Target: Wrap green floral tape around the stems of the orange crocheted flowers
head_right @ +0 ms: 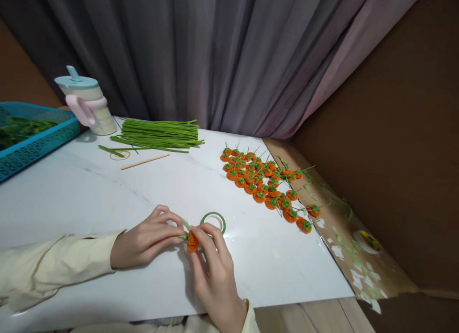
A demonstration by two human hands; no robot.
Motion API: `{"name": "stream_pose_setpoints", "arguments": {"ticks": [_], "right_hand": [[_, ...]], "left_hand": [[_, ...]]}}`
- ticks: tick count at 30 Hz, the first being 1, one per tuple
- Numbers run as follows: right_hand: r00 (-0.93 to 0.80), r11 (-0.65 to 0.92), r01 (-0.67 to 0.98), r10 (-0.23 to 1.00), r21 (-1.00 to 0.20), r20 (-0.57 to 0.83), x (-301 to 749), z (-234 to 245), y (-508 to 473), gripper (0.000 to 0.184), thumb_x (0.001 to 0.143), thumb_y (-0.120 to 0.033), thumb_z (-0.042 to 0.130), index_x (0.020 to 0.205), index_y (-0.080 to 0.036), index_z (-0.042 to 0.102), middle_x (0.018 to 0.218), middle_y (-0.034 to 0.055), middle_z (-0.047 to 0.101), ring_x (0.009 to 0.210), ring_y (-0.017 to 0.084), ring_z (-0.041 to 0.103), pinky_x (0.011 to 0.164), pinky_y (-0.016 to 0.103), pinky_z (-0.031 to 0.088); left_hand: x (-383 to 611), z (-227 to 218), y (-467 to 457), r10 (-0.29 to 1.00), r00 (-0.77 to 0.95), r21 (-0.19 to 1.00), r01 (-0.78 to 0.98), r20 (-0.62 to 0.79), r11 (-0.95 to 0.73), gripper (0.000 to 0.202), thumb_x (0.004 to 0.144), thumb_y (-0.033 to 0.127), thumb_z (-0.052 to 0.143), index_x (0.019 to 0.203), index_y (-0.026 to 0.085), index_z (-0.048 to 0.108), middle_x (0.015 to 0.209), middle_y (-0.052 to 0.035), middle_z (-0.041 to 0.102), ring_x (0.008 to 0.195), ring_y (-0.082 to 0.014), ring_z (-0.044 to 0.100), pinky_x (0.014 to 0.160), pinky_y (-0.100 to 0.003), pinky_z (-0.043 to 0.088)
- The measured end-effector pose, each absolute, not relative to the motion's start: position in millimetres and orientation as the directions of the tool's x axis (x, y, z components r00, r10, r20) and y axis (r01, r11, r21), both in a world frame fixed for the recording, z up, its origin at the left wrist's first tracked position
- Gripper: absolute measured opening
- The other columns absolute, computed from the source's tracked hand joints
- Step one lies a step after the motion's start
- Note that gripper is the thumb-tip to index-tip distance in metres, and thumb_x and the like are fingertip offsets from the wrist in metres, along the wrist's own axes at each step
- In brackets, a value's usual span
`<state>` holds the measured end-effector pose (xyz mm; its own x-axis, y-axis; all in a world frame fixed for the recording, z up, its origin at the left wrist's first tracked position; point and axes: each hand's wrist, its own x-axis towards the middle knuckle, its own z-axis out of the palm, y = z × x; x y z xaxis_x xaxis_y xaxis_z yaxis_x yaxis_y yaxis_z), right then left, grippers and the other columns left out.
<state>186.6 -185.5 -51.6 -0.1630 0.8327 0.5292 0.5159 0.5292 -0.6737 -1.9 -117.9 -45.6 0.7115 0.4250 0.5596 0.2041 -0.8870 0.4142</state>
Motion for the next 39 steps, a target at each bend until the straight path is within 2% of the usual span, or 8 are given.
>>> {"name": "stream_pose_setpoints", "arguments": {"ticks": [9, 13, 16, 19, 23, 32, 36, 39], "right_hand": [[-0.152, 0.524, 0.526, 0.833, -0.670, 0.532, 184.7, -49.4, -184.8, 0.032, 0.086, -0.006, 0.050, 0.114, -0.021, 0.053, 0.106, 0.0096, 0.056, 0.099, 0.018, 0.059, 0.083, 0.027, 0.053], [-0.071, 0.526, 0.530, 0.809, -0.665, 0.584, 184.0, -48.4, -186.0, 0.028, 0.085, -0.006, 0.052, 0.109, -0.021, 0.054, 0.102, 0.0100, 0.057, 0.094, 0.018, 0.061, 0.073, 0.026, 0.055], [-0.025, 0.510, 0.549, 0.802, -0.662, 0.597, 184.5, -49.3, -186.9, 0.028, 0.084, -0.007, 0.053, 0.108, -0.021, 0.055, 0.102, 0.0099, 0.057, 0.092, 0.018, 0.061, 0.070, 0.026, 0.055], [-0.017, 0.500, 0.563, 0.803, -0.658, 0.596, 184.5, -50.1, -187.3, 0.027, 0.084, -0.008, 0.054, 0.108, -0.021, 0.055, 0.101, 0.0096, 0.057, 0.091, 0.018, 0.061, 0.070, 0.027, 0.055], [-0.023, 0.505, 0.563, 0.801, -0.654, 0.598, 183.8, -49.8, -187.5, 0.026, 0.084, -0.008, 0.056, 0.107, -0.020, 0.055, 0.101, 0.0092, 0.057, 0.091, 0.018, 0.061, 0.070, 0.026, 0.055], [-0.038, 0.463, 0.547, 0.846, -0.697, 0.532, 184.7, -49.2, -190.8, 0.027, 0.087, -0.015, 0.055, 0.113, -0.020, 0.052, 0.099, 0.0081, 0.061, 0.085, 0.016, 0.062, 0.070, 0.025, 0.055], [-0.086, 0.448, 0.513, 0.876, -0.732, 0.475, 186.7, -50.9, -189.8, 0.032, 0.094, -0.016, 0.041, 0.125, -0.023, 0.046, 0.109, 0.0085, 0.061, 0.092, 0.016, 0.063, 0.076, 0.025, 0.055], [-0.196, 0.509, 0.496, 0.855, -0.703, 0.481, 186.6, -50.7, -187.7, 0.032, 0.092, -0.023, 0.049, 0.124, -0.024, 0.048, 0.110, 0.0089, 0.060, 0.097, 0.018, 0.061, 0.080, 0.027, 0.055]], "left_hand": [[-0.2, -45.1, -118.8, 0.432, 0.686, 0.431, 0.188, 0.586, -0.883, 0.018, 0.096, 0.013, 0.039, 0.093, 0.014, 0.056, 0.079, -0.0045, 0.067, 0.082, -0.0168, 0.057, 0.080, -0.034, 0.030], [0.0, -47.3, -115.4, 0.521, 0.658, 0.522, 0.221, 0.544, -0.824, 0.019, 0.095, 0.030, 0.049, 0.101, 0.014, 0.056, 0.085, -0.0053, 0.068, 0.081, -0.0156, 0.058, 0.079, -0.032, 0.032], [-0.7, -48.2, -113.1, 0.545, 0.644, 0.574, 0.194, 0.537, -0.795, 0.025, 0.090, 0.038, 0.056, 0.097, 0.015, 0.056, 0.078, -0.0028, 0.068, 0.078, -0.0151, 0.057, 0.078, -0.031, 0.032], [-1.6, -46.6, -113.1, 0.529, 0.635, 0.568, 0.167, 0.563, -0.806, 0.021, 0.095, 0.032, 0.049, 0.084, 0.016, 0.058, 0.075, -0.0023, 0.067, 0.075, -0.0143, 0.056, 0.078, -0.032, 0.032], [-2.6, -42.3, -114.8, 0.516, 0.650, 0.576, 0.145, 0.558, -0.804, 0.033, 0.100, 0.022, 0.032, 0.078, 0.015, 0.057, 0.070, -0.0029, 0.065, 0.073, -0.0143, 0.055, 0.078, -0.033, 0.033], [-1.6, -41.2, -116.2, 0.546, 0.619, 0.621, 0.117, 0.565, -0.775, 0.034, 0.099, 0.020, 0.029, 0.074, 0.015, 0.052, 0.064, -0.0031, 0.060, 0.068, -0.0137, 0.053, 0.075, -0.030, 0.039], [0.3, -39.8, -121.1, 0.641, 0.592, 0.733, 0.121, 0.488, -0.670, 0.038, 0.100, 0.024, 0.029, 0.069, 0.017, 0.051, 0.057, -0.0016, 0.058, 0.065, -0.0137, 0.052, 0.074, -0.029, 0.041], [1.9, -39.3, -125.7, 0.762, 0.537, 0.851, 0.143, 0.362, -0.505, 0.039, 0.099, 0.029, 0.031, 0.068, 0.017, 0.051, 0.049, 0.0007, 0.055, 0.063, -0.0138, 0.053, 0.070, -0.027, 0.043]]}}
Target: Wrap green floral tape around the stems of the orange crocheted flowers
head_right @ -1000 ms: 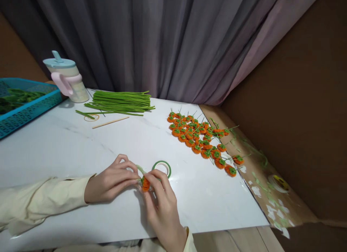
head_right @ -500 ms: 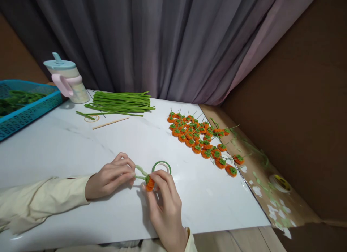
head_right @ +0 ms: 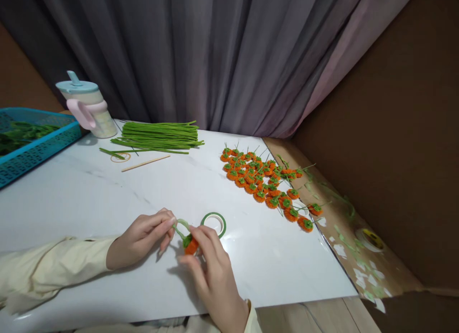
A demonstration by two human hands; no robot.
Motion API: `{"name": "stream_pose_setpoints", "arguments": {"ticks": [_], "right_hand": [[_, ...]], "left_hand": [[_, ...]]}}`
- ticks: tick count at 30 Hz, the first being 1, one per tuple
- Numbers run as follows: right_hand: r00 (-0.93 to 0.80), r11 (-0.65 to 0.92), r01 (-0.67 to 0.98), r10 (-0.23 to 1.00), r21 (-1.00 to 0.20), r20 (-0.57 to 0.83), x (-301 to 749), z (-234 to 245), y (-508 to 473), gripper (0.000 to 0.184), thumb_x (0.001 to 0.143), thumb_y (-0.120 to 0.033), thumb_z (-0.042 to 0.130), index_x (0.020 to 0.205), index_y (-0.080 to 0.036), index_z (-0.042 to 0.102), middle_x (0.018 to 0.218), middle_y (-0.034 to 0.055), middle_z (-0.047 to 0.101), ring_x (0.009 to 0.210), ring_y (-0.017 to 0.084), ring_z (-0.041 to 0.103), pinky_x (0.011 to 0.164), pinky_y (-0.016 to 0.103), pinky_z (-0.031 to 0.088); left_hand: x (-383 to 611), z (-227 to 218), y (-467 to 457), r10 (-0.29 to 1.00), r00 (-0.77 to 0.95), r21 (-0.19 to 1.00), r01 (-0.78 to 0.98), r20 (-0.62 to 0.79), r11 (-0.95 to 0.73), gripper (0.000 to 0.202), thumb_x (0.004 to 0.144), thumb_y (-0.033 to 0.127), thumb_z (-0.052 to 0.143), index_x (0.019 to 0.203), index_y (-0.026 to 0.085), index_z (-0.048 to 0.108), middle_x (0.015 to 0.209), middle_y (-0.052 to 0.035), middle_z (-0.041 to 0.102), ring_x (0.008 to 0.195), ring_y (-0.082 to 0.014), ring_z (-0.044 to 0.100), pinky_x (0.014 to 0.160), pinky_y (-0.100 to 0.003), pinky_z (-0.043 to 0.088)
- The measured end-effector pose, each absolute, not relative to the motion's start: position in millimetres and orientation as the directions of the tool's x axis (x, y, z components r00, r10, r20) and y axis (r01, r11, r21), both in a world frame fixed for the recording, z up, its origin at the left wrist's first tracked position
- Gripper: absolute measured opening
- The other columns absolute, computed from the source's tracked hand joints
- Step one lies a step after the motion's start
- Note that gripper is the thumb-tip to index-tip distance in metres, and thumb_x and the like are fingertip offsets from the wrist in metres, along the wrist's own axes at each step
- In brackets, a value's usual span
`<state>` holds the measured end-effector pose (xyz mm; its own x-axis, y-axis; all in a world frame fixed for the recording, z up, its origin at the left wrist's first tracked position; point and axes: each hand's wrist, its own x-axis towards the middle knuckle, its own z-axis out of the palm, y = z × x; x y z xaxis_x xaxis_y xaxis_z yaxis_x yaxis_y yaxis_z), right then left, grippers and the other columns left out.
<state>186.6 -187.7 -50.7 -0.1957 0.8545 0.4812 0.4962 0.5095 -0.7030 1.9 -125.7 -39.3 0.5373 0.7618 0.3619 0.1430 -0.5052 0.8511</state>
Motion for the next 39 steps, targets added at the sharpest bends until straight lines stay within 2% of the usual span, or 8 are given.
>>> {"name": "stream_pose_setpoints", "arguments": {"ticks": [3, 12, 16, 19, 26, 30, 34, 39], "right_hand": [[-0.201, 0.503, 0.485, 0.860, -0.715, 0.469, 185.7, -51.5, -188.3, 0.035, 0.089, -0.023, 0.054, 0.123, -0.023, 0.046, 0.107, 0.0090, 0.060, 0.094, 0.018, 0.062, 0.080, 0.027, 0.054], [-0.156, 0.345, 0.414, 0.939, -0.842, 0.307, 187.3, -53.2, -190.4, 0.022, 0.098, -0.021, 0.034, 0.115, -0.024, 0.047, 0.097, 0.0033, 0.062, 0.082, 0.011, 0.063, 0.070, 0.018, 0.052], [-0.221, 0.458, 0.410, 0.889, -0.788, 0.402, 186.9, -51.3, -186.0, 0.032, 0.089, -0.030, 0.055, 0.118, -0.024, 0.043, 0.117, 0.0089, 0.053, 0.108, 0.018, 0.055, 0.086, 0.026, 0.050], [-0.221, 0.508, 0.428, 0.861, -0.747, 0.459, 186.6, -51.0, -186.1, 0.040, 0.084, -0.024, 0.063, 0.118, -0.023, 0.042, 0.114, 0.0092, 0.053, 0.108, 0.019, 0.053, 0.088, 0.027, 0.049], [-0.246, 0.474, 0.383, 0.880, -0.793, 0.407, 188.8, -47.5, -191.3, 0.019, 0.091, -0.015, 0.048, 0.109, -0.022, 0.048, 0.106, 0.0057, 0.059, 0.099, 0.014, 0.057, 0.085, 0.022, 0.046], [-0.254, 0.321, 0.298, 0.934, -0.899, 0.249, 190.2, -40.3, -192.8, 0.014, 0.094, -0.023, 0.043, 0.104, -0.021, 0.054, 0.089, 0.0031, 0.062, 0.079, 0.012, 0.059, 0.070, 0.020, 0.046], [-0.333, 0.003, 0.020, 0.943, -1.000, -0.004, 191.7, -31.9, -191.9, 0.024, 0.095, -0.034, 0.042, 0.085, -0.017, 0.054, 0.069, 0.0012, 0.059, 0.063, 0.011, 0.057, 0.065, 0.022, 0.044], [-0.482, -0.318, -0.319, 0.866, -0.893, -0.137, 193.5, -31.8, -189.3, 0.029, 0.095, -0.038, 0.043, 0.079, -0.015, 0.047, 0.059, 0.0000, 0.057, 0.045, 0.008, 0.053, 0.051, 0.021, 0.042]], "left_hand": [[3.1, -39.3, -128.5, 0.814, 0.525, 0.912, 0.154, 0.249, -0.379, 0.041, 0.099, 0.033, 0.031, 0.067, 0.017, 0.051, 0.046, 0.0022, 0.052, 0.059, -0.0130, 0.052, 0.066, -0.026, 0.044], [5.2, -35.1, -130.7, 0.830, 0.530, 0.942, 0.159, 0.172, -0.297, 0.044, 0.098, 0.040, 0.032, 0.064, 0.017, 0.048, 0.047, 0.0023, 0.051, 0.054, -0.0118, 0.050, 0.061, -0.025, 0.043], [8.7, -32.4, -135.5, 0.851, 0.522, 0.988, 0.093, 0.058, -0.124, 0.043, 0.095, 0.047, 0.036, 0.069, 0.016, 0.049, 0.044, 0.0046, 0.049, 0.044, -0.0099, 0.047, 0.054, -0.023, 0.042], [10.5, -30.9, -139.0, 0.843, 0.538, 0.996, 0.056, 0.026, -0.067, 0.043, 0.094, 0.049, 0.037, 0.069, 0.016, 0.049, 0.044, 0.0050, 0.048, 0.043, -0.0095, 0.046, 0.053, -0.022, 0.042], [6.8, -27.5, -137.0, 0.833, 0.541, 0.953, 0.176, 0.114, -0.245, 0.038, 0.098, 0.033, 0.033, 0.067, 0.017, 0.049, 0.048, 0.0028, 0.052, 0.053, -0.0112, 0.050, 0.060, -0.023, 0.042], [3.1, -25.8, -130.5, 0.699, 0.591, 0.801, 0.142, 0.403, -0.582, 0.035, 0.098, 0.019, 0.031, 0.067, 0.017, 0.047, 0.055, 0.0006, 0.054, 0.065, -0.0126, 0.050, 0.072, -0.025, 0.041], [-1.2, -29.9, -123.0, 0.449, 0.641, 0.509, 0.104, 0.623, -0.855, 0.029, 0.097, 0.014, 0.030, 0.074, 0.016, 0.048, 0.065, -0.0032, 0.056, 0.069, -0.0139, 0.051, 0.073, -0.029, 0.040], [-5.9, -37.0, -114.9, 0.234, 0.667, 0.196, 0.134, 0.707, -0.971, 0.025, 0.096, 0.012, 0.030, 0.081, 0.016, 0.049, 0.067, -0.0050, 0.059, 0.072, -0.0159, 0.055, 0.071, -0.029, 0.039]]}}
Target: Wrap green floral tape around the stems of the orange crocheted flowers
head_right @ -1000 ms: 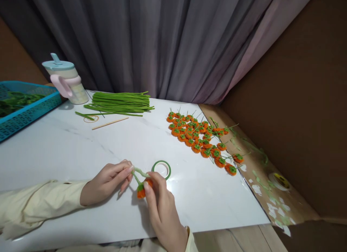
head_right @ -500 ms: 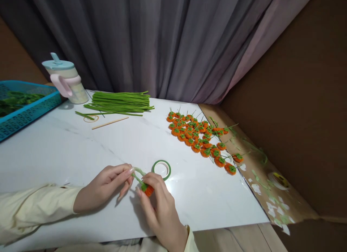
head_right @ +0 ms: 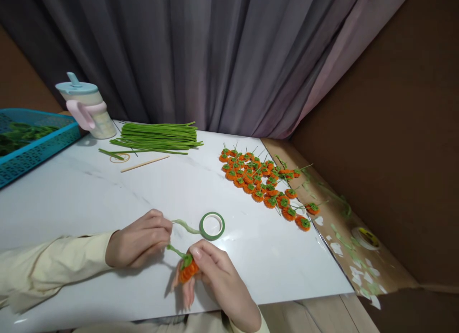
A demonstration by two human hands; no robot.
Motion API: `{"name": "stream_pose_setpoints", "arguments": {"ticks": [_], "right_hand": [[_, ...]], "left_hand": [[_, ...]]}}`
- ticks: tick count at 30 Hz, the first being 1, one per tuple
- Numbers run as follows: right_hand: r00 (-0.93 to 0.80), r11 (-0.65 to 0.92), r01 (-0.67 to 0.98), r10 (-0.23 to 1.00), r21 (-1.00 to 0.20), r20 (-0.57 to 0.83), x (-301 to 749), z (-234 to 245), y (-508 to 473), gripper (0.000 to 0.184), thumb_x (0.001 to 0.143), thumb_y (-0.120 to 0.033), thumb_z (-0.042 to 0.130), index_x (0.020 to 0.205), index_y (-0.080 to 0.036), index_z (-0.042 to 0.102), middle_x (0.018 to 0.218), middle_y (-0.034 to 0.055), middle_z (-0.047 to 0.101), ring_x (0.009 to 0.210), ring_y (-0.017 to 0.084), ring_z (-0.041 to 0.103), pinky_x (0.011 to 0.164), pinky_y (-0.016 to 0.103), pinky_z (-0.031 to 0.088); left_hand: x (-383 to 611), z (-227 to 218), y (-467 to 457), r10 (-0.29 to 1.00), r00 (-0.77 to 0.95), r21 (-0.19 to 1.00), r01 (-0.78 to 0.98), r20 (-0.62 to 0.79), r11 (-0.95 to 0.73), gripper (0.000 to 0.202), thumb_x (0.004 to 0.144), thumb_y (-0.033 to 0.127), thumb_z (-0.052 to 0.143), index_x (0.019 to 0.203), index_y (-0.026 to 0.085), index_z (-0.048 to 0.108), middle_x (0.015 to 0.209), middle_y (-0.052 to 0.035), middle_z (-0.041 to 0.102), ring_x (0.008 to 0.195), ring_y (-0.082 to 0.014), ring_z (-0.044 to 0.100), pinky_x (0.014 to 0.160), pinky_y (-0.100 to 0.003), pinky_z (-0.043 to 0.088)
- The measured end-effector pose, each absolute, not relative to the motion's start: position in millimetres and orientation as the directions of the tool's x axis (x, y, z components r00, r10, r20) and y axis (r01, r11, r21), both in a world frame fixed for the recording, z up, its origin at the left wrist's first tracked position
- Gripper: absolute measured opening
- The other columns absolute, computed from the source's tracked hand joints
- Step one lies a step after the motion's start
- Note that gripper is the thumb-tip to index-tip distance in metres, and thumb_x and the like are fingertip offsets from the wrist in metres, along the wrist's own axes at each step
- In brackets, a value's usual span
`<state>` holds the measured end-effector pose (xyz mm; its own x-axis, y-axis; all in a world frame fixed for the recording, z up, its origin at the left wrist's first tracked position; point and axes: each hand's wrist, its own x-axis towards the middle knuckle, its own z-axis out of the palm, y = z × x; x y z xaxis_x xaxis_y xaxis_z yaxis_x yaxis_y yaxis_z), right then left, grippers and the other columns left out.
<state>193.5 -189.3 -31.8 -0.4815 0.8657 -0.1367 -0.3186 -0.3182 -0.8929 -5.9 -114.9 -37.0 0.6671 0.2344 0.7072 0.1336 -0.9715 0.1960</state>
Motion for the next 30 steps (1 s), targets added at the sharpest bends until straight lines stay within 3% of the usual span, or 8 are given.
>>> {"name": "stream_pose_setpoints", "arguments": {"ticks": [5, 9, 12, 15, 18, 21, 25, 30], "right_hand": [[-0.543, -0.386, -0.364, 0.827, -0.848, -0.144, 194.5, -35.9, -187.4, 0.032, 0.094, -0.041, 0.043, 0.078, -0.014, 0.048, 0.062, 0.0026, 0.058, 0.041, 0.008, 0.053, 0.044, 0.019, 0.040], [-0.489, -0.317, -0.357, 0.865, -0.879, -0.114, 192.7, -37.2, -186.6, 0.031, 0.096, -0.043, 0.037, 0.093, -0.015, 0.051, 0.080, 0.0053, 0.060, 0.046, 0.008, 0.056, 0.045, 0.020, 0.043], [-0.371, -0.127, -0.316, 0.929, -0.940, -0.001, 190.6, -39.8, -188.4, 0.032, 0.088, -0.044, 0.055, 0.111, -0.023, 0.048, 0.100, 0.0056, 0.056, 0.067, 0.012, 0.062, 0.063, 0.026, 0.051], [-0.258, 0.098, -0.118, 0.958, -0.988, 0.126, 189.2, -44.1, -192.0, 0.041, 0.080, -0.030, 0.069, 0.115, -0.029, 0.047, 0.106, 0.0034, 0.052, 0.087, 0.014, 0.058, 0.081, 0.027, 0.048], [-0.188, 0.256, 0.090, 0.953, -0.963, 0.236, 189.2, -46.5, -194.4, 0.012, 0.089, -0.025, 0.056, 0.100, -0.025, 0.054, 0.098, 0.0032, 0.055, 0.087, 0.014, 0.056, 0.080, 0.025, 0.045], [-0.206, 0.191, 0.177, 0.966, -0.965, 0.154, 189.6, -45.1, -194.3, 0.012, 0.093, -0.030, 0.048, 0.093, -0.021, 0.055, 0.075, 0.0000, 0.054, 0.063, 0.010, 0.052, 0.062, 0.022, 0.043], [-0.275, -0.092, 0.089, 0.955, -0.992, -0.113, 191.9, -39.9, -191.0, 0.029, 0.092, -0.042, 0.047, 0.079, -0.016, 0.051, 0.052, -0.0061, 0.043, 0.041, 0.005, 0.036, 0.042, 0.018, 0.028], [-0.526, -0.446, -0.240, 0.806, -0.862, -0.271, 195.6, -38.8, -187.3, 0.032, 0.085, -0.041, 0.056, 0.070, -0.015, 0.046, 0.060, 0.0001, 0.059, 0.031, 0.000, 0.033, 0.032, 0.016, 0.017]], "left_hand": [[-7.8, -36.5, -112.3, 0.100, 0.689, 0.049, 0.093, 0.718, -0.994, 0.023, 0.095, 0.010, 0.031, 0.082, 0.015, 0.049, 0.061, -0.0031, 0.058, 0.071, -0.0160, 0.056, 0.068, -0.028, 0.040], [-5.1, -33.3, -118.9, 0.295, 0.639, 0.264, 0.146, 0.710, -0.953, 0.025, 0.095, 0.012, 0.030, 0.080, 0.016, 0.049, 0.068, -0.0057, 0.057, 0.073, -0.0166, 0.055, 0.070, -0.030, 0.041], [-0.5, -27.5, -128.0, 0.463, 0.606, 0.471, 0.160, 0.647, -0.868, 0.026, 0.095, 0.012, 0.030, 0.075, 0.016, 0.047, 0.067, -0.0041, 0.055, 0.070, -0.0149, 0.052, 0.069, -0.029, 0.042], [4.2, -22.7, -136.1, 0.559, 0.595, 0.610, 0.141, 0.577, -0.780, 0.029, 0.096, 0.014, 0.031, 0.070, 0.017, 0.043, 0.061, -0.0011, 0.052, 0.063, -0.0128, 0.049, 0.067, -0.028, 0.041], [6.8, -23.2, -138.6, 0.583, 0.598, 0.647, 0.135, 0.550, -0.750, 0.030, 0.096, 0.015, 0.031, 0.069, 0.017, 0.042, 0.059, -0.0002, 0.051, 0.060, -0.0123, 0.047, 0.065, -0.027, 0.041], [7.2, -27.3, -135.1, 0.547, 0.588, 0.592, 0.139, 0.595, -0.794, 0.028, 0.096, 0.014, 0.032, 0.071, 0.017, 0.044, 0.060, -0.0007, 0.052, 0.060, -0.0123, 0.047, 0.065, -0.027, 0.041], [5.8, -30.7, -128.3, 0.433, 0.618, 0.428, 0.168, 0.656, -0.888, 0.028, 0.096, 0.014, 0.031, 0.074, 0.016, 0.048, 0.063, -0.0032, 0.055, 0.062, -0.0131, 0.050, 0.065, -0.027, 0.044], [0.9, -22.8, -119.2, -0.052, 0.715, -0.132, 0.058, 0.697, -0.990, 0.029, 0.091, 0.006, 0.035, 0.071, 0.014, 0.055, 0.057, -0.0037, 0.057, 0.063, -0.0161, 0.055, 0.058, -0.029, 0.043]]}}
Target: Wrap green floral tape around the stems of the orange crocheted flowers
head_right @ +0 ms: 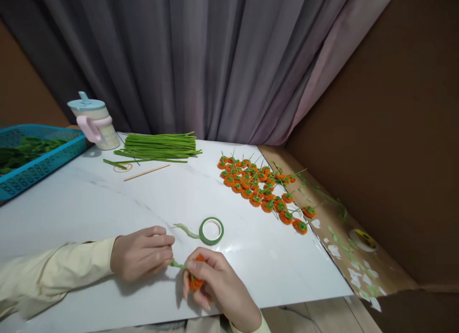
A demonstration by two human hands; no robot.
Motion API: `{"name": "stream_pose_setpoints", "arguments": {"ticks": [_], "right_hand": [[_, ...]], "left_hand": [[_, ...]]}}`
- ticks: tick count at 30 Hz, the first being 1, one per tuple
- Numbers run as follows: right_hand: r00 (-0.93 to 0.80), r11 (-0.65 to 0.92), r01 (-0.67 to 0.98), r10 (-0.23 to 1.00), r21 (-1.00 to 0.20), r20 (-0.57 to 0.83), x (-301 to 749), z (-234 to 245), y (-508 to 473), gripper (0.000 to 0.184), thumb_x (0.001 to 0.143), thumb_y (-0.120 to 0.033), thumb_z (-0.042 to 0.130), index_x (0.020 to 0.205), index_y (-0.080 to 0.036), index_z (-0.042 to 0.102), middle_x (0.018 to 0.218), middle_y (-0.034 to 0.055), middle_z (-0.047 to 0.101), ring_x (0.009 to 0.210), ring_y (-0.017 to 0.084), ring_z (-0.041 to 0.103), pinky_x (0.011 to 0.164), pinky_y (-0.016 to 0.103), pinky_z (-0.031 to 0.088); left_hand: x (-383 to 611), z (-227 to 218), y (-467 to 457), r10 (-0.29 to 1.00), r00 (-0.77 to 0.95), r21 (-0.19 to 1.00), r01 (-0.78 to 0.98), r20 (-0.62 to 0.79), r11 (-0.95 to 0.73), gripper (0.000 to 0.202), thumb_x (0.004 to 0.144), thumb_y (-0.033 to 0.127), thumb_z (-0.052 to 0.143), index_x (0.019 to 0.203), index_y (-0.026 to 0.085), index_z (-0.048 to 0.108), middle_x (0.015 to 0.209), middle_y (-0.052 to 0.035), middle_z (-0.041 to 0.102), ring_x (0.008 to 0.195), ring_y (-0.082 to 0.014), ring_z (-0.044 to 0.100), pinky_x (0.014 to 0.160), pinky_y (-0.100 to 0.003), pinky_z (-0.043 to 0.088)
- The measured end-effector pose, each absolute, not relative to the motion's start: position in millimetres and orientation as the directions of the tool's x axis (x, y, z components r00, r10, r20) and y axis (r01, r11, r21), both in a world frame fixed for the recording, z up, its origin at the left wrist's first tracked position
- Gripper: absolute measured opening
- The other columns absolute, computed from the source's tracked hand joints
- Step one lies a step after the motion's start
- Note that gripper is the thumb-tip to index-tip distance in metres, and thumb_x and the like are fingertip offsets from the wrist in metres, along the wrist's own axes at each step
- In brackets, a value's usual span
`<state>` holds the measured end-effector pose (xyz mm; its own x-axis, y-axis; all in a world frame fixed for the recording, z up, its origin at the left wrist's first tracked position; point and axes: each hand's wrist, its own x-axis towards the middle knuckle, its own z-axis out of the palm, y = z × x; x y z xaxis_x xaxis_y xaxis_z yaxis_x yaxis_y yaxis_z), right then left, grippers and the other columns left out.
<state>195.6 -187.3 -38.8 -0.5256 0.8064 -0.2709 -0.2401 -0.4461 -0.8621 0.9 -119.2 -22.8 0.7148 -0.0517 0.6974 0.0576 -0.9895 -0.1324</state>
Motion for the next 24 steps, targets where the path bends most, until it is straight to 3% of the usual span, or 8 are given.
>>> {"name": "stream_pose_setpoints", "arguments": {"ticks": [4, 7, 14, 16, 18, 19, 21, 24], "right_hand": [[-0.635, -0.516, -0.273, 0.731, -0.812, -0.251, 197.2, -28.1, -180.9, 0.029, 0.082, -0.038, 0.059, 0.070, -0.014, 0.048, 0.056, 0.0002, 0.059, 0.028, 0.002, 0.037, 0.028, 0.016, 0.017], [-0.587, -0.392, -0.176, 0.778, -0.903, -0.224, 204.2, -1.1, -169.6, 0.029, 0.084, -0.040, 0.058, 0.075, -0.014, 0.049, 0.063, 0.0001, 0.060, 0.033, 0.002, 0.040, 0.033, 0.015, 0.025], [-0.497, 0.094, 0.170, 0.868, -0.981, -0.003, 226.6, 48.1, -107.5, 0.030, 0.088, -0.044, 0.051, 0.077, -0.016, 0.045, 0.065, -0.0029, 0.050, 0.042, 0.004, 0.042, 0.038, 0.017, 0.031], [-0.500, 0.284, 0.313, 0.860, -0.906, 0.097, 228.2, 51.4, -82.7, 0.028, 0.089, -0.043, 0.047, 0.079, -0.017, 0.046, 0.062, -0.0033, 0.047, 0.044, 0.006, 0.043, 0.039, 0.017, 0.034], [-0.588, 0.497, 0.392, 0.782, -0.774, 0.205, 227.0, 54.3, -59.8, 0.021, 0.089, -0.035, 0.049, 0.083, -0.016, 0.052, 0.081, 0.0029, 0.053, 0.054, 0.008, 0.050, 0.047, 0.020, 0.041], [-0.655, 0.594, 0.411, 0.720, -0.691, 0.229, 225.3, 55.6, -49.7, 0.016, 0.089, -0.030, 0.050, 0.084, -0.016, 0.054, 0.091, 0.0055, 0.053, 0.059, 0.008, 0.052, 0.054, 0.021, 0.044], [-0.732, 0.724, 0.464, 0.638, -0.510, 0.239, 219.8, 56.0, -32.6, 0.004, 0.086, -0.019, 0.052, 0.088, -0.016, 0.055, 0.092, 0.0061, 0.056, 0.068, 0.011, 0.054, 0.065, 0.024, 0.045], [-0.727, 0.699, 0.566, 0.673, -0.436, 0.135, 206.9, 47.2, -13.4, 0.024, 0.080, -0.015, 0.061, 0.100, -0.016, 0.048, 0.074, 0.0012, 0.059, 0.063, 0.013, 0.052, 0.060, 0.023, 0.042]], "left_hand": [[-1.3, 3.2, -105.9, -0.371, 0.702, -0.485, -0.042, 0.607, -0.873, 0.030, 0.086, 0.004, 0.046, 0.064, 0.016, 0.062, 0.057, -0.0029, 0.060, 0.065, -0.0165, 0.059, 0.054, -0.028, 0.042], [1.5, 28.0, -97.1, -0.455, 0.694, -0.589, -0.056, 0.557, -0.806, 0.029, 0.086, 0.005, 0.049, 0.066, 0.019, 0.064, 0.061, -0.0011, 0.063, 0.067, -0.0157, 0.061, 0.056, -0.027, 0.043], [9.7, 26.4, -75.2, -0.283, 0.746, -0.378, -0.046, 0.603, -0.925, 0.023, 0.089, 0.017, 0.049, 0.066, 0.018, 0.054, 0.053, -0.0009, 0.055, 0.058, -0.0179, 0.056, 0.059, -0.032, 0.041], [9.1, 14.0, -55.4, -0.042, 0.794, -0.121, 0.040, 0.606, -0.992, 0.033, 0.089, 0.026, 0.048, 0.057, 0.019, 0.048, 0.047, -0.0003, 0.049, 0.050, -0.0168, 0.048, 0.061, -0.034, 0.040], [7.2, 3.9, -29.2, 0.361, 0.760, 0.425, 0.124, 0.541, -0.897, 0.038, 0.085, 0.037, 0.053, 0.052, 0.019, 0.045, 0.043, 0.0011, 0.044, 0.047, -0.0148, 0.043, 0.065, -0.033, 0.040], [6.3, -0.1, -15.6, 0.560, 0.707, 0.701, 0.127, 0.433, -0.702, 0.039, 0.080, 0.043, 0.060, 0.053, 0.018, 0.048, 0.042, 0.0014, 0.044, 0.046, -0.0138, 0.043, 0.066, -0.032, 0.039], [5.8, -7.6, 8.1, 0.652, 0.667, 0.807, 0.127, 0.361, -0.576, 0.045, 0.083, 0.056, 0.051, 0.061, 0.017, 0.055, 0.045, -0.0006, 0.050, 0.046, -0.0137, 0.047, 0.060, -0.028, 0.039], [11.1, -23.0, 25.8, 0.726, 0.631, 0.907, 0.086, 0.272, -0.413, 0.062, 0.086, 0.069, 0.028, 0.087, 0.014, 0.057, 0.065, -0.0065, 0.064, 0.055, -0.0161, 0.058, 0.055, -0.025, 0.041]]}}
